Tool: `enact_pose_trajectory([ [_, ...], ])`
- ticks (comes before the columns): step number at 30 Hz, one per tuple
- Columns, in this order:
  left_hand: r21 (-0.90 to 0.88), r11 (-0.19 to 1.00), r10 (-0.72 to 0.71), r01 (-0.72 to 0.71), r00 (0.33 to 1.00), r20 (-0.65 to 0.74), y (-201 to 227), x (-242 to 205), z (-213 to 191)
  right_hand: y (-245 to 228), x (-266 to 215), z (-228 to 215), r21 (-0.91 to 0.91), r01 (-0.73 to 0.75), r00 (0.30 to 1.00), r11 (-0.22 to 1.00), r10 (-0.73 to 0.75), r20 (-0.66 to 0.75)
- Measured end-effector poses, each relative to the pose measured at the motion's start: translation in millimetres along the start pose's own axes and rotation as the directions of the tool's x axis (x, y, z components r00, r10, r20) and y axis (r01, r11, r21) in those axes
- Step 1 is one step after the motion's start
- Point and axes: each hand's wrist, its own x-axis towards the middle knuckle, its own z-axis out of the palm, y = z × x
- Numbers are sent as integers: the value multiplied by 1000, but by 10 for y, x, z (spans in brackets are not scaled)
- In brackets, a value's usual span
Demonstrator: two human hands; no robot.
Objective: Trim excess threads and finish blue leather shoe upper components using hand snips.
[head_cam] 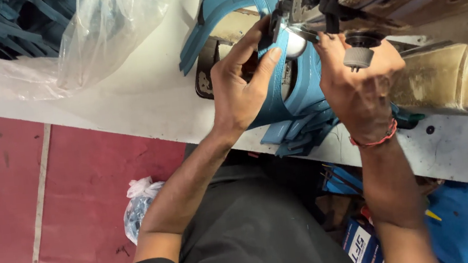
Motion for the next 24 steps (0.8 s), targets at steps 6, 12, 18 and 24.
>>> enact_pose_trajectory([
  [6,-249,968,20,-7,999,50,-227,207,-114,59,80,81,7,85,994,996,-85,67],
  [12,-126,992,-4,20,991,130,-167,573,-65,-61,353,-159,-66,158,986,985,-153,73],
  [18,-279,940,-102,197,941,321,-468,957,44,-26,245,-31,-15,96,991,995,-94,99],
  [24,-277,924,-157,262,924,349,-526,963,-73,-6,-116,18,323,-226,966,919,168,198],
])
